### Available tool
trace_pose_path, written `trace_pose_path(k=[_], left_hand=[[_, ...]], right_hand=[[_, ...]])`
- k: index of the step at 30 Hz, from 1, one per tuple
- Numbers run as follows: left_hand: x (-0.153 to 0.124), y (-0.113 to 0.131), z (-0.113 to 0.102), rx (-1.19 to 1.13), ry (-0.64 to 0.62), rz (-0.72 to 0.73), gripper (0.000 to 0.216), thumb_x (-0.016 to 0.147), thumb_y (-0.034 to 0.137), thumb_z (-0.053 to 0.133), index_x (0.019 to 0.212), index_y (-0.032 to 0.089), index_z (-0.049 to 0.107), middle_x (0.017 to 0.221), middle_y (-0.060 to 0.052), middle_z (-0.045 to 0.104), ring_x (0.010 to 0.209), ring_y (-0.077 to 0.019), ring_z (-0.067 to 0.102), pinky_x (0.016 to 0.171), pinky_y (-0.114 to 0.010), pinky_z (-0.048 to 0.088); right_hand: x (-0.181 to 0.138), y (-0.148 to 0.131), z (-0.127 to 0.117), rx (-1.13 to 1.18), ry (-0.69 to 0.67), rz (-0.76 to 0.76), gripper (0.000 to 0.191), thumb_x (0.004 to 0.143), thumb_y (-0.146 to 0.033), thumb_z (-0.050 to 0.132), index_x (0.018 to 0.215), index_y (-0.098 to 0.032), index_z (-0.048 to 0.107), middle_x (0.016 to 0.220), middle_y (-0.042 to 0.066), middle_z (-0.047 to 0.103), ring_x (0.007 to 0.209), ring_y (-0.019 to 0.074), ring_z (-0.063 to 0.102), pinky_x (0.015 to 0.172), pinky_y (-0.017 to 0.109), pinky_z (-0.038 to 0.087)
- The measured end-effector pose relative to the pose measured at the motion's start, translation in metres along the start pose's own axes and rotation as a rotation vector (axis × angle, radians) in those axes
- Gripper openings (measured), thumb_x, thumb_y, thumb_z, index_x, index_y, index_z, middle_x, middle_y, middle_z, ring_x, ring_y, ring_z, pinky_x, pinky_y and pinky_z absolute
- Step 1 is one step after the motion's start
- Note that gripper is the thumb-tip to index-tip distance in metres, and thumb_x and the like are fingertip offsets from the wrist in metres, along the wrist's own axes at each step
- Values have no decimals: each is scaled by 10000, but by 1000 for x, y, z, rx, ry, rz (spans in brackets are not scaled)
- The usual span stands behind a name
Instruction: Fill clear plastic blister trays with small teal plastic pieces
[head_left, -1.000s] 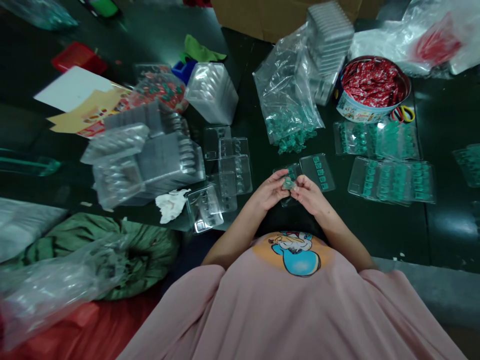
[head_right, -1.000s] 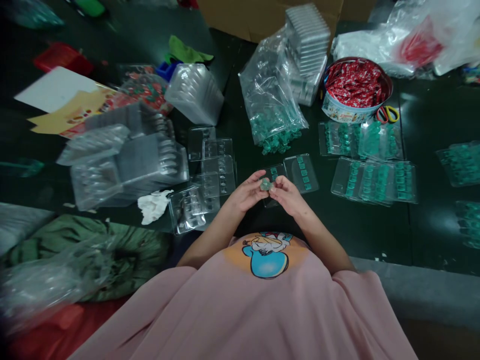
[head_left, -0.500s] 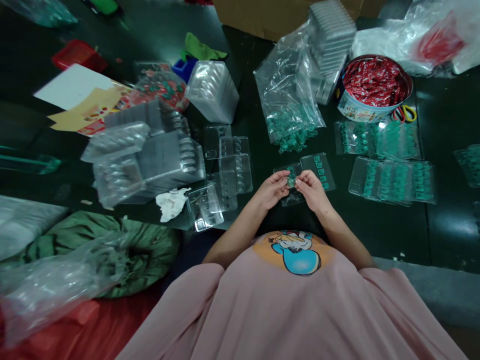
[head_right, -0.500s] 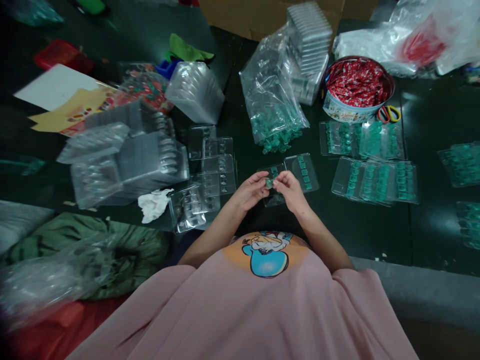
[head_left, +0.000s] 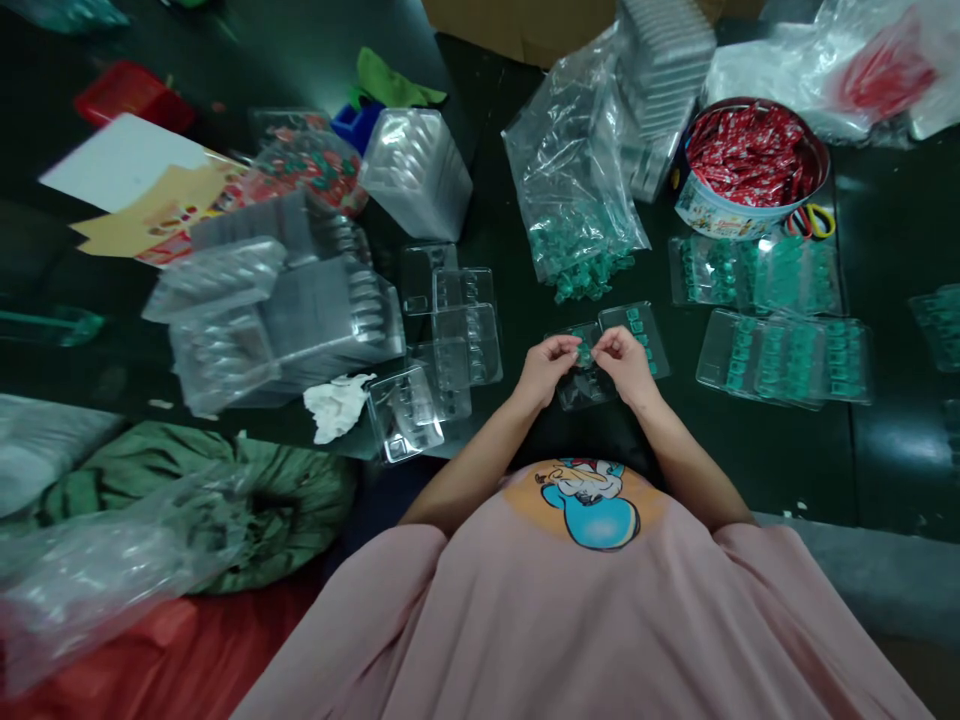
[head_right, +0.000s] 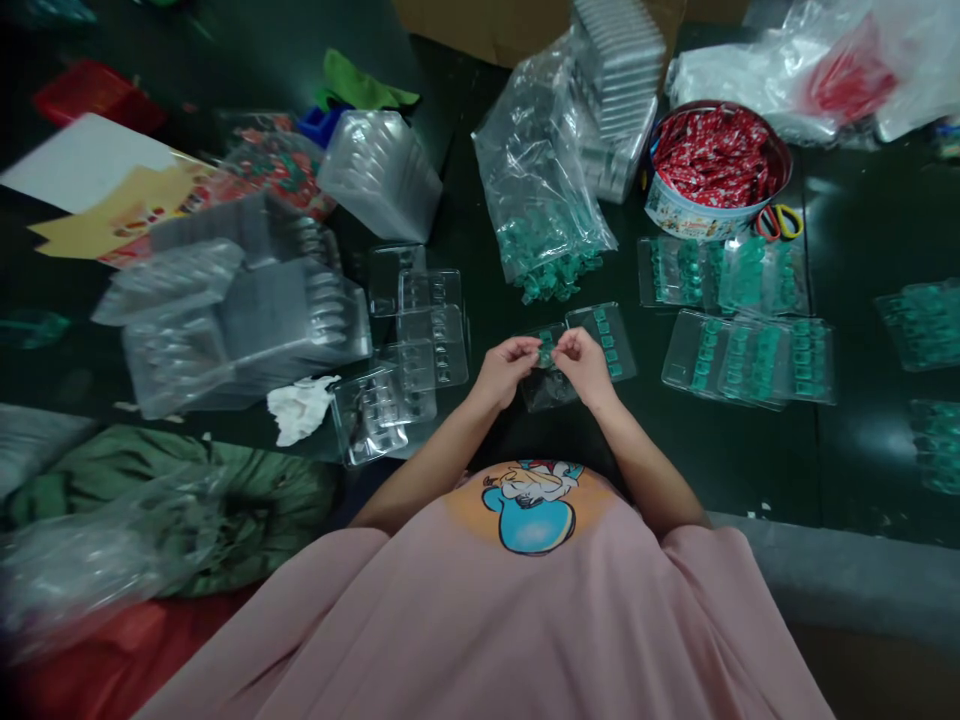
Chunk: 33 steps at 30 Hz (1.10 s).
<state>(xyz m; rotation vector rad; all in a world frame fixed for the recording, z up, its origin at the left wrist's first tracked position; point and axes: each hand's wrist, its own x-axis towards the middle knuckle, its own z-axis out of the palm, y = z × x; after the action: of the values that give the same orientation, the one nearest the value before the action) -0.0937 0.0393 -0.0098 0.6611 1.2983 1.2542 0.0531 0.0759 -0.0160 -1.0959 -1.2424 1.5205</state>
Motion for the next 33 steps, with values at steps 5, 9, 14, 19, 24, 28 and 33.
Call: trace_pose_path(k=[5, 9, 14, 19, 24, 28, 33], left_hand=[[13, -5, 2, 110, -18, 114, 188, 676, 119, 700, 861, 143, 722, 751, -4, 651, 676, -106, 589, 689, -234, 486], [-5, -18, 0, 180, -41, 60, 156, 691, 108, 675, 835, 142, 728, 736, -11, 664, 660, -119, 601, 691, -246, 494], [-12, -20, 1, 258, 13, 68, 178, 670, 51, 669, 797, 155, 738, 759, -24, 683, 697, -136, 608, 712, -246, 490], [3, -20, 4, 339, 49, 163, 198, 701, 56, 640, 820, 179, 738, 817, -35, 694, 748, -161, 617, 762, -280, 489], [8, -24, 3, 498, 34, 244, 206, 678, 30, 622, 738, 203, 716, 755, -23, 663, 737, -175, 569, 784, -288, 455], [8, -22, 3, 642, -2, 310, 237, 694, 2, 607, 717, 211, 717, 729, -35, 622, 711, -183, 544, 784, -286, 422], [8, -22, 2, 775, -41, 368, 247, 759, 39, 570, 777, 214, 743, 780, -59, 608, 749, -201, 542, 793, -300, 411]], right_hand=[[14, -2, -8, -181, -56, -46, 127, 715, -215, 629, 784, -232, 524, 718, -46, 548, 667, 121, 522, 671, 273, 397], [-6, 3, -15, -321, -114, -35, 86, 734, -205, 598, 775, -235, 528, 720, -37, 556, 679, 136, 538, 678, 281, 403], [-17, 8, -14, -484, -96, -110, 73, 765, -168, 539, 758, -233, 506, 736, -21, 533, 698, 147, 519, 692, 285, 390], [-2, 5, -8, -609, -56, -200, 121, 759, -113, 501, 746, -231, 478, 753, -6, 508, 726, 159, 488, 713, 287, 372], [2, 10, -5, -791, -84, -197, 178, 777, -61, 436, 802, -215, 521, 783, 23, 511, 731, 173, 467, 709, 293, 359], [-1, 15, -1, -891, -79, -185, 196, 840, -84, 409, 852, -211, 557, 818, 41, 521, 689, 173, 455, 665, 285, 341], [-3, 13, 4, -956, -70, -164, 191, 865, -89, 427, 831, -223, 559, 806, 58, 547, 680, 192, 465, 660, 300, 332]])
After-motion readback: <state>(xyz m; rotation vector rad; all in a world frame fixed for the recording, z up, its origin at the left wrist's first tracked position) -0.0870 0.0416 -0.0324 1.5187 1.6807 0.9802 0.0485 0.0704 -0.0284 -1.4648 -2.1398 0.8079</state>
